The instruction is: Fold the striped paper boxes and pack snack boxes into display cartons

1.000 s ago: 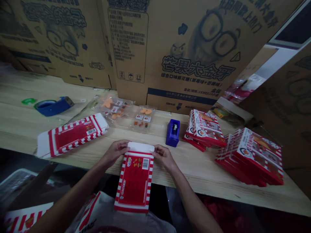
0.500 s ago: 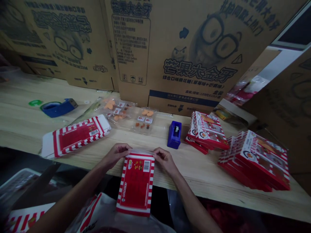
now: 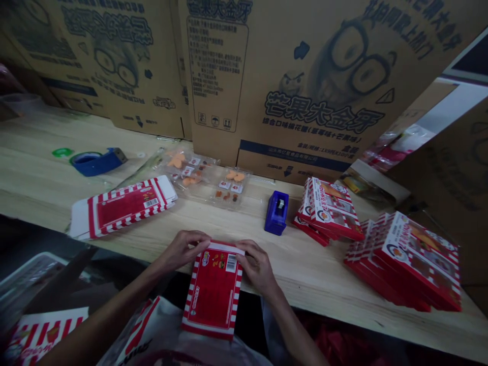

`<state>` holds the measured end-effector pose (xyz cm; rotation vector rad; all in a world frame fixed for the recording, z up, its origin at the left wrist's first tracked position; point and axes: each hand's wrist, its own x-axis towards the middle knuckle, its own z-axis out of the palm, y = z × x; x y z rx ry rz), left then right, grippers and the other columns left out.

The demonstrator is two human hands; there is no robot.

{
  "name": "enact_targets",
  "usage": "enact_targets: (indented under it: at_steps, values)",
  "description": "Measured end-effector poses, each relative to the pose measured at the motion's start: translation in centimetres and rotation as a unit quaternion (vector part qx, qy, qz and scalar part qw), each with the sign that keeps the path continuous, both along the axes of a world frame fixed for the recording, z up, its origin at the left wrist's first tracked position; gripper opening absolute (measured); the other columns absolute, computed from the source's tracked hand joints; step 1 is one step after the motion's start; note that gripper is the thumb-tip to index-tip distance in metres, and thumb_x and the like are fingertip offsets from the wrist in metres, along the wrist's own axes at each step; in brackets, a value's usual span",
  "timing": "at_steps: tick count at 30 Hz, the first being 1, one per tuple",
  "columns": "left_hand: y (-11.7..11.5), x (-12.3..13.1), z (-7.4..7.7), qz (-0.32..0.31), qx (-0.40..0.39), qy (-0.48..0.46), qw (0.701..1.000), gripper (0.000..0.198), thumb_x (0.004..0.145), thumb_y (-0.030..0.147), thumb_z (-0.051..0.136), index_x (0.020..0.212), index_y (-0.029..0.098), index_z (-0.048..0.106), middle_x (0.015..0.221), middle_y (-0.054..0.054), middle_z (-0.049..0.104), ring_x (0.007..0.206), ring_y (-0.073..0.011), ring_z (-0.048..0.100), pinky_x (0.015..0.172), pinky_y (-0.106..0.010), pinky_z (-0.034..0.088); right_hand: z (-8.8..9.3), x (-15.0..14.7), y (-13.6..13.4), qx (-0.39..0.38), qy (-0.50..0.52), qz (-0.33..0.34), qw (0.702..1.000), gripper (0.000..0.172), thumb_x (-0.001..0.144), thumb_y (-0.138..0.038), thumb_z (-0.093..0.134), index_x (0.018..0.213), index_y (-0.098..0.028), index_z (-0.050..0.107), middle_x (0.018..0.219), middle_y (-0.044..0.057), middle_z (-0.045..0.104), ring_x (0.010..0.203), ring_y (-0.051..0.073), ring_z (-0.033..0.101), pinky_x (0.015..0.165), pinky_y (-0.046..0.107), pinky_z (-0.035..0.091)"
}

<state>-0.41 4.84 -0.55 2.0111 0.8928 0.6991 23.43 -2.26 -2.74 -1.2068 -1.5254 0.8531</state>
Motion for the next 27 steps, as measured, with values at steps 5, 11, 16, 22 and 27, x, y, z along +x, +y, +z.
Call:
enact_targets:
  at_steps: [5, 11, 16, 22, 27]
  values:
    - [0.0, 0.0, 0.1, 0.024, 0.036, 0.036, 0.998, 0.017, 0.083, 0.024, 0.058, 0.082, 0.017, 0.073, 0.077, -0.006, 0.072, 0.065, -0.0157, 0.062, 0.060, -0.023, 0.043, 1.1, -0.4, 0.2, -0.069, 0.015, -0.016, 0.997, 0.014, 0.081, -0.034, 0.066, 0.086, -0.023, 0.073, 0.093, 0.008, 0.071, 0.089, 0.023, 0.066, 0.080, 0.036, 0.052]
    - [0.2, 0.2, 1.0, 0.052, 0.013, 0.028, 0.998, 0.017, 0.082, 0.021, 0.054, 0.075, 0.015, 0.068, 0.060, 0.000, 0.063, 0.054, -0.0113, 0.053, 0.053, -0.020, 0.036, 2.4, -0.7, 0.9, -0.151, 0.055, -0.048, 0.986, 0.014, 0.074, -0.033, 0.069, 0.079, -0.020, 0.068, 0.073, 0.004, 0.070, 0.065, 0.019, 0.064, 0.059, 0.029, 0.049]
    - [0.5, 0.6, 1.2, 0.054, 0.002, 0.029, 0.998, 0.015, 0.077, 0.016, 0.054, 0.066, 0.014, 0.064, 0.053, 0.002, 0.055, 0.050, -0.0094, 0.046, 0.050, -0.019, 0.031, 2.3, -0.7, 1.3, -0.164, 0.058, -0.049, 0.984, 0.014, 0.070, -0.030, 0.071, 0.067, -0.019, 0.062, 0.062, 0.001, 0.065, 0.057, 0.016, 0.057, 0.052, 0.026, 0.043]
    - [-0.1, 0.0, 0.2, 0.020, -0.003, -0.021, 1.000, 0.017, 0.081, 0.020, 0.056, 0.070, 0.016, 0.068, 0.070, -0.004, 0.068, 0.063, -0.0137, 0.058, 0.057, -0.020, 0.039, 2.1, -0.6, 0.4, -0.143, 0.040, -0.028, 0.988, 0.017, 0.077, -0.032, 0.066, 0.067, -0.019, 0.061, 0.065, 0.001, 0.063, 0.061, 0.015, 0.055, 0.057, 0.026, 0.042]
    - [-0.3, 0.1, 0.4, 0.018, 0.000, 0.008, 1.000, 0.017, 0.080, 0.024, 0.059, 0.068, 0.015, 0.067, 0.060, -0.002, 0.064, 0.054, -0.0116, 0.054, 0.053, -0.020, 0.037, 2.5, -0.3, 0.7, -0.147, 0.001, -0.006, 0.989, 0.018, 0.076, -0.031, 0.066, 0.064, -0.019, 0.058, 0.063, 0.000, 0.061, 0.059, 0.014, 0.054, 0.054, 0.024, 0.041]
